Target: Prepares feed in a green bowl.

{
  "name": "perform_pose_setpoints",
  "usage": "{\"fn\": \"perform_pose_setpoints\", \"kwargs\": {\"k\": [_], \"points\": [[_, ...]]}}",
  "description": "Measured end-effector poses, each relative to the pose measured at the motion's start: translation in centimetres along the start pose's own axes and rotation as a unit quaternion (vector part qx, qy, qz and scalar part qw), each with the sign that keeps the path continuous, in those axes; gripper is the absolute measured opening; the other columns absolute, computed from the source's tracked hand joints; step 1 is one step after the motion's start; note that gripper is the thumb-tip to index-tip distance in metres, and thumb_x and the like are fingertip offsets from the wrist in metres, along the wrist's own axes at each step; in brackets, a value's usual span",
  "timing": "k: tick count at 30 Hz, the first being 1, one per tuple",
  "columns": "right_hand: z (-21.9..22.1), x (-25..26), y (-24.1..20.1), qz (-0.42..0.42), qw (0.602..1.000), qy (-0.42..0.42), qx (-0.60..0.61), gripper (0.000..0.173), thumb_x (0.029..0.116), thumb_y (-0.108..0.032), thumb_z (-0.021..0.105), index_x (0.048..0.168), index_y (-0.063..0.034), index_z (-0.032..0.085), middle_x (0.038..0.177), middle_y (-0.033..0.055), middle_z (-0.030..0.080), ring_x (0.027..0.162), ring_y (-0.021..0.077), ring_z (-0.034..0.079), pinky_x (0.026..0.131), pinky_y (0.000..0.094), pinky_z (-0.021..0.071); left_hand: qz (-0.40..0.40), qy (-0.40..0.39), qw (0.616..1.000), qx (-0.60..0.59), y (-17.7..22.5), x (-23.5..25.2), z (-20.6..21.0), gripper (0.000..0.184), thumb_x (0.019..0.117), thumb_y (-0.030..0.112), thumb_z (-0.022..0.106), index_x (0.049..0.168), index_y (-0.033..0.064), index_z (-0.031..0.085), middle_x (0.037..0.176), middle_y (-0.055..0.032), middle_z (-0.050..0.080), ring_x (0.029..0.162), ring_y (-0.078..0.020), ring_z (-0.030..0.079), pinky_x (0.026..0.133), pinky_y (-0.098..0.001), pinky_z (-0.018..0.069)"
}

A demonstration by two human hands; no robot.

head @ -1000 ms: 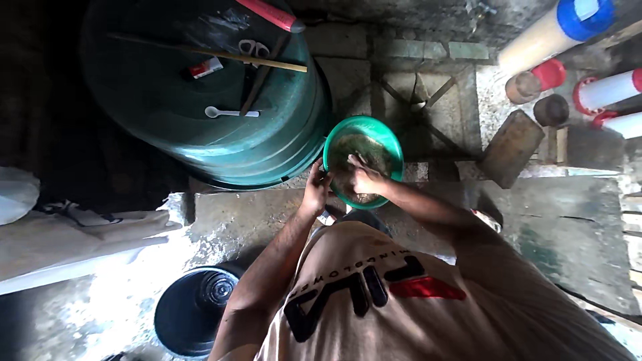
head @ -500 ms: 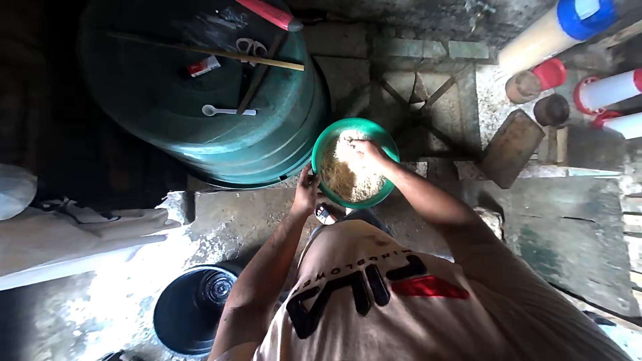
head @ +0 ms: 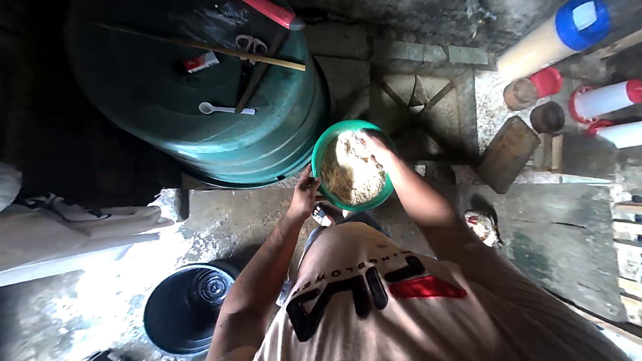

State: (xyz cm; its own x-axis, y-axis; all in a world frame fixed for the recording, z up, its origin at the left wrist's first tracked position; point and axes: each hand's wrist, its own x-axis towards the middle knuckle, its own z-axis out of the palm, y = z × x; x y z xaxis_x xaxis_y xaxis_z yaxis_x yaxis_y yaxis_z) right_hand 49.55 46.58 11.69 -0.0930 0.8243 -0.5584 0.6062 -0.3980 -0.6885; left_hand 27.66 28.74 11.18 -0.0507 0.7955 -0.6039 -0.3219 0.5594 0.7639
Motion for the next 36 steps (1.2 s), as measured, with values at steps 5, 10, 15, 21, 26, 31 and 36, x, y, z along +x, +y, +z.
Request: {"fn": "perform_pose_setpoints", "kwargs": {"k": [5, 10, 15, 21, 26, 31, 36], "points": [[3.8, 0.2, -3.2, -0.026, 0.996, -0.078, -0.043, 0.055, 0.1101, -0.046, 0.040, 0.142, -0.0036, 0.057, 0.142, 0.0216, 0.059, 0.133, 0.0324, 0.054, 0.113, 0.0552, 0.0410, 0.029, -0.012, 0.999, 0.011, 1.9, -0.6, 1.4, 0.055, 0.1080, 0.014, 0.051, 0.159, 0.0236, 0.034, 0.128, -0.0161, 0.059, 0.104, -0.0313, 0.066, 0.076, -0.0544, 0.0598], [5.7, -3.3, -2.9, -0.235, 0.928, -0.141, -0.252, 0.034, 0.0957, -0.023, 0.067, 0.121, -0.0010, 0.064, 0.117, 0.0197, 0.067, 0.113, 0.0326, 0.064, 0.099, 0.0537, 0.0505, 0.039, -0.003, 0.999, 0.012, 2.4, -0.5, 1.9, 0.053, 0.1069, 0.012, 0.053, 0.156, 0.0218, 0.038, 0.123, -0.0156, 0.061, 0.101, -0.0300, 0.067, 0.073, -0.0516, 0.0600], [4.9, -5.5, 1.5, -0.196, 0.890, -0.141, -0.388, 0.108, 0.0688, -0.027, 0.093, 0.160, -0.0184, 0.036, 0.171, 0.0178, 0.015, 0.156, 0.0428, 0.017, 0.120, 0.0617, 0.0301, 0.051, -0.011, 0.998, 0.034, 2.0, -0.1, 1.5, 0.054, 0.1067, 0.012, 0.053, 0.157, 0.0224, 0.037, 0.123, -0.0170, 0.061, 0.101, -0.0326, 0.067, 0.072, -0.0538, 0.0604], [5.1, -2.0, 0.4, -0.219, 0.921, -0.065, -0.316, 0.054, 0.0948, 0.002, 0.060, 0.147, -0.0116, 0.051, 0.157, 0.0268, 0.038, 0.134, 0.0474, 0.052, 0.099, 0.0634, 0.0517, 0.057, -0.020, 0.997, 0.048, 1.7, -0.4, 1.4, 0.055, 0.1071, 0.015, 0.054, 0.158, 0.0238, 0.036, 0.124, -0.0168, 0.062, 0.099, -0.0315, 0.068, 0.073, -0.0535, 0.0605], [5.0, 0.0, -0.6, -0.164, 0.962, -0.058, -0.212, 0.055, 0.0993, -0.009, 0.063, 0.152, -0.0047, 0.048, 0.141, 0.0238, 0.058, 0.132, 0.0395, 0.056, 0.111, 0.0575, 0.0430, 0.044, -0.011, 0.999, 0.007, 1.8, -0.5, 1.5, 0.054, 0.1064, 0.012, 0.054, 0.156, 0.0212, 0.037, 0.122, -0.0164, 0.060, 0.100, -0.0324, 0.068, 0.072, -0.0540, 0.0612], [2.7, -2.1, -1.9, -0.112, 0.944, -0.073, -0.301, 0.039, 0.0972, -0.026, 0.068, 0.128, -0.0033, 0.063, 0.119, 0.0236, 0.069, 0.112, 0.0409, 0.066, 0.095, 0.0630, 0.0509, 0.046, -0.021, 0.999, 0.013, 1.4, -0.3, 1.2, 0.051, 0.1068, 0.014, 0.054, 0.155, 0.0230, 0.039, 0.123, -0.0150, 0.061, 0.099, -0.0308, 0.068, 0.072, -0.0525, 0.0605], [1.2, -3.9, -2.2, -0.071, 0.974, -0.042, -0.212, 0.046, 0.1044, -0.039, 0.057, 0.119, 0.0029, 0.069, 0.118, 0.0260, 0.068, 0.115, 0.0406, 0.064, 0.099, 0.0608, 0.0475, 0.037, -0.017, 0.999, 0.006, 1.8, 0.1, 1.2, 0.051, 0.1067, 0.013, 0.054, 0.155, 0.0214, 0.039, 0.120, -0.0156, 0.061, 0.099, -0.0307, 0.068, 0.072, -0.0522, 0.0607]]}}
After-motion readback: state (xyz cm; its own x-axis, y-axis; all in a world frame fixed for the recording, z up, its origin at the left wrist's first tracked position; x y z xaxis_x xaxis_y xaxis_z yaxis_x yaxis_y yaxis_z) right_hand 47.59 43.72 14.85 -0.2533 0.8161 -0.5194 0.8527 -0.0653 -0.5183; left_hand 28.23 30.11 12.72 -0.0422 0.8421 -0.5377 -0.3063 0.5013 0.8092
